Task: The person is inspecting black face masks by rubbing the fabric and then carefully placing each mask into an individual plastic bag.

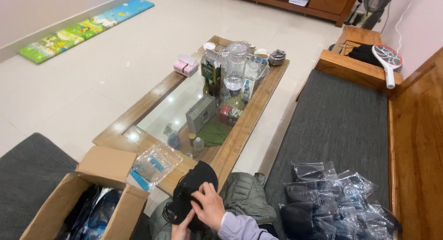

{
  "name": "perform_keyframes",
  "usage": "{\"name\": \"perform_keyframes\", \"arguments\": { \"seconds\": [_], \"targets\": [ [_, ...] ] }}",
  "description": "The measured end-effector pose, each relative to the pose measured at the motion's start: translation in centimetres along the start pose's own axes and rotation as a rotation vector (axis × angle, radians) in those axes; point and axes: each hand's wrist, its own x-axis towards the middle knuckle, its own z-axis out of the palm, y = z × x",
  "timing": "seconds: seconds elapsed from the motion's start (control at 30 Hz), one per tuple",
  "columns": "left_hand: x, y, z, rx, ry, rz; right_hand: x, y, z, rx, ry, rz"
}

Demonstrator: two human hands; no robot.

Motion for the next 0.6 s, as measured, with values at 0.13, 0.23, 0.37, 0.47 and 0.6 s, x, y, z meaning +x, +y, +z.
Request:
{"name": "perform_keyframes", "arguments": {
  "seconds": [0.13, 0.23, 0.37, 0.47, 0.6],
  "targets": [
    [-0.8, 1.4, 1.5, -0.001, -0.005, 0.128, -2.2, 0.8, 1.1, 0.042, -0.04, -0.016],
    [-1.4, 2.1, 1.8, -0.036, -0.052, 0.124, -2.9, 1.0, 1.8, 0.08, -0.011, -0.014],
    [-1.9, 2.1, 1.2, -0.083, -0.027, -0.031, -2.3, 1.9, 2.2, 0.185, 0.001, 0.217],
    [-1.8, 2.4, 1.0, -0.096, 0.009, -0.095, -0.9, 2.3, 2.1, 0.344, 0.021, 0.404],
    [0.9, 0.5, -4.1, -0.166, -0.036, -0.321, 0.5, 6.1, 3.6, 0.743, 0.072, 0.474]
  ]
}}
